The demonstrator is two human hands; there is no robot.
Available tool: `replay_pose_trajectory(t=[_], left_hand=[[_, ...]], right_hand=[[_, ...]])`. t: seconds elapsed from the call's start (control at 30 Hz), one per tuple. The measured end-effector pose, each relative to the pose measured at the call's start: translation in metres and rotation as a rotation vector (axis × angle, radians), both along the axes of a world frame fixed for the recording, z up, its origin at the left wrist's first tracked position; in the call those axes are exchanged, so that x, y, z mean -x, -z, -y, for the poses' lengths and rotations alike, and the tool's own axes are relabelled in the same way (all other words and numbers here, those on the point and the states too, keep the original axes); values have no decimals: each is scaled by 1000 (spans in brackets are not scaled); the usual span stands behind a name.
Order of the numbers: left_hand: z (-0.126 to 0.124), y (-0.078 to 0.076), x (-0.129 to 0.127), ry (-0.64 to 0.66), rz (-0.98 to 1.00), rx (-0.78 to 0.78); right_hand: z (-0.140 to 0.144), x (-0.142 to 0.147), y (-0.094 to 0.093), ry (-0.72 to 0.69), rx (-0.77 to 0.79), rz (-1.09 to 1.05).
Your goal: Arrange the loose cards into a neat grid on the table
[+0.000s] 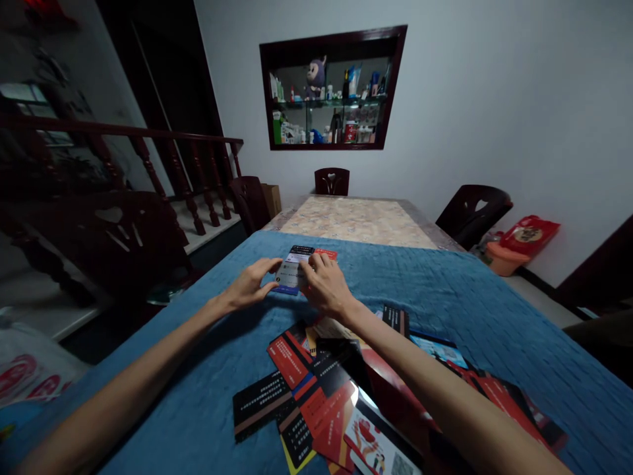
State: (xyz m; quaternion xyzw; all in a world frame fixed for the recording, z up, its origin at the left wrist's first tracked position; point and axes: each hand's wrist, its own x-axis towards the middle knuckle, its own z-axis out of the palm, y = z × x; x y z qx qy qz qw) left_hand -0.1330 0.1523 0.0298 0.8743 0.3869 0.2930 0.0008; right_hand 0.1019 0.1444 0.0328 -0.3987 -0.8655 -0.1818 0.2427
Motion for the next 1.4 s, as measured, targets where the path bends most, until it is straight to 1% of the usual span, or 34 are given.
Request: replay_pose_trajectory(t=[0.13,0.23,0.47,0.7,0.93,1.13,1.27,1.4], left_hand=[[-28,-9,-6,-39,-21,44],[-49,-11,-8,-64,-3,78],[-96,-3,-8,-114,-21,139],[-129,7,-9,-131,-17,218],[-148,20,-12,-140,23,244],[-153,31,-9,-160,-1,261],[-155,36,-8,-174,25,292],[-157,40,-9,-191,-2,292]], right_hand=[[-26,0,-4,3,43,-36],[-46,0,-4,26,86,-86],[-85,5,0,61,199,-80],[-112,13,10,160,291,-65],[-129,16,18,232,385,-53],[-134,21,20,252,425,-35],[-136,25,18,272,456,-17],[-138,26,19,282,476,-3]])
